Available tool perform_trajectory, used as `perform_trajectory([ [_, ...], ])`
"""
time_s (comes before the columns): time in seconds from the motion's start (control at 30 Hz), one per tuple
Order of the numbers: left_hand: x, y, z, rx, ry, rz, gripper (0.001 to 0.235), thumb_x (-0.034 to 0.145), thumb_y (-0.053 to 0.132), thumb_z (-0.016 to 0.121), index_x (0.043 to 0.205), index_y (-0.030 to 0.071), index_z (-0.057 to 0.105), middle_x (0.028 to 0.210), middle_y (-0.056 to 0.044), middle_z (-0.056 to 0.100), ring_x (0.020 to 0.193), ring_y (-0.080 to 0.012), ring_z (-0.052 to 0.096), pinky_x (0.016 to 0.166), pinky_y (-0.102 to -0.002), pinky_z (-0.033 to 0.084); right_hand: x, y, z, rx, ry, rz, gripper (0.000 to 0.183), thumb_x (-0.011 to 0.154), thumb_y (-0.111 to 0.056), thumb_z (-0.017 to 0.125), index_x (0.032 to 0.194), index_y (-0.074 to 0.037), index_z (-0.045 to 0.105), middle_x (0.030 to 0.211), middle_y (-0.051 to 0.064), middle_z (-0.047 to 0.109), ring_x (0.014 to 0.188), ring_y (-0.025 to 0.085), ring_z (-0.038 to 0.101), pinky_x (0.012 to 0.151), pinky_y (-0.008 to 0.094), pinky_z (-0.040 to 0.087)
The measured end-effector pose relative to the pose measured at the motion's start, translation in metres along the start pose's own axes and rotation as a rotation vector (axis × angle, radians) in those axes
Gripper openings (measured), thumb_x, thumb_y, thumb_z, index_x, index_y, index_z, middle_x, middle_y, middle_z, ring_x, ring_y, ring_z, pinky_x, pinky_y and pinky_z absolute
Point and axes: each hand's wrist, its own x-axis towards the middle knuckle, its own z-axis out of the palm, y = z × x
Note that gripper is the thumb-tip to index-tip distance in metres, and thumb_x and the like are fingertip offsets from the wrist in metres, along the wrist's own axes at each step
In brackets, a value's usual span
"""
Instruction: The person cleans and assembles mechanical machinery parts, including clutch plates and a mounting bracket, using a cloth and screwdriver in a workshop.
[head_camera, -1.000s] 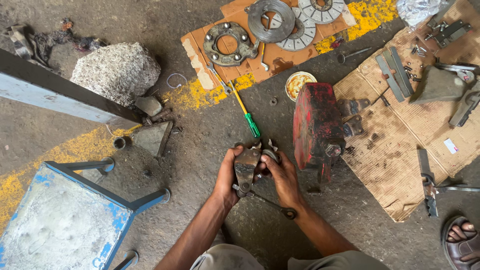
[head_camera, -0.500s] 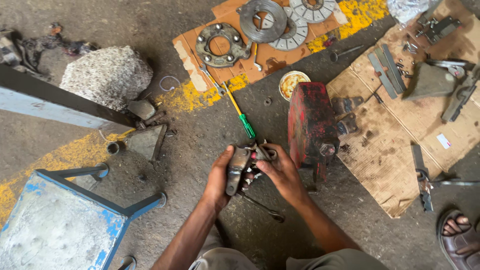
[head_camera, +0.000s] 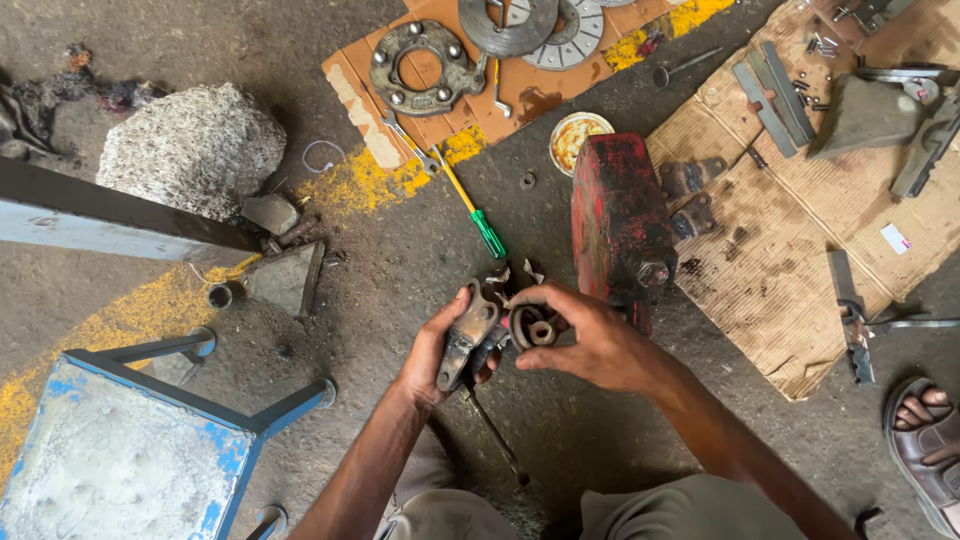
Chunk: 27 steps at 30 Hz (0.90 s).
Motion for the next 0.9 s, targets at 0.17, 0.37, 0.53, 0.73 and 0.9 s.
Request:
perform_trajectory([
  [0.17,0.000,-0.001,0.005,-0.066,0.004,0.017,0.056,0.100,0.057,0.051,0.112,0.004,0.063,0.082,-0.013,0.071,0.056,-0.0202,0.068,0.042,-0.031,0.052,0.000,-0.011,0.017,-0.423,0.277,-0.237,0.064,0.078,-0.029,0.088,0.126,-0.003,0.056,0.120,0.016,0.065,0.110,0.031,0.068,0.089,0.041,0.055],
  [0.37,0.005,0.002,0.015,-0.067,-0.030,0.012,0.059,0.101,0.058,0.050,0.113,0.002,0.065,0.081,-0.013,0.072,0.058,-0.0200,0.069,0.044,-0.030,0.053,0.005,-0.014,0.020,-0.486,0.409,-0.301,0.062,0.080,-0.022,0.087,0.128,-0.001,0.055,0.121,0.018,0.064,0.106,0.031,0.070,0.086,0.040,0.059],
  [0.53,0.009,0.012,0.021,0.043,-0.021,0.100,0.059,0.102,0.053,0.052,0.114,-0.002,0.066,0.084,-0.014,0.073,0.057,-0.0210,0.070,0.045,-0.030,0.054,0.001,-0.022,0.010,-0.479,0.405,-0.264,0.061,0.076,-0.015,0.085,0.127,-0.001,0.055,0.114,0.016,0.067,0.094,0.028,0.074,0.078,0.038,0.062],
  [0.73,0.009,0.021,0.030,0.074,0.016,0.159,0.057,0.102,0.051,0.052,0.116,-0.002,0.063,0.086,-0.017,0.072,0.057,-0.0221,0.070,0.041,-0.032,0.054,-0.001,-0.020,0.004,-0.538,0.452,-0.262,0.059,0.076,-0.015,0.084,0.126,-0.002,0.055,0.111,0.015,0.067,0.094,0.028,0.074,0.077,0.037,0.061],
  [0.9,0.002,0.038,0.029,0.165,0.039,0.221,0.058,0.101,0.050,0.053,0.125,-0.003,0.059,0.089,-0.018,0.071,0.056,-0.0227,0.070,0.041,-0.032,0.054,-0.003,-0.019,0.001,-0.523,0.414,-0.189,0.060,0.078,-0.019,0.085,0.126,-0.003,0.055,0.113,0.016,0.067,0.098,0.029,0.073,0.082,0.039,0.060],
])
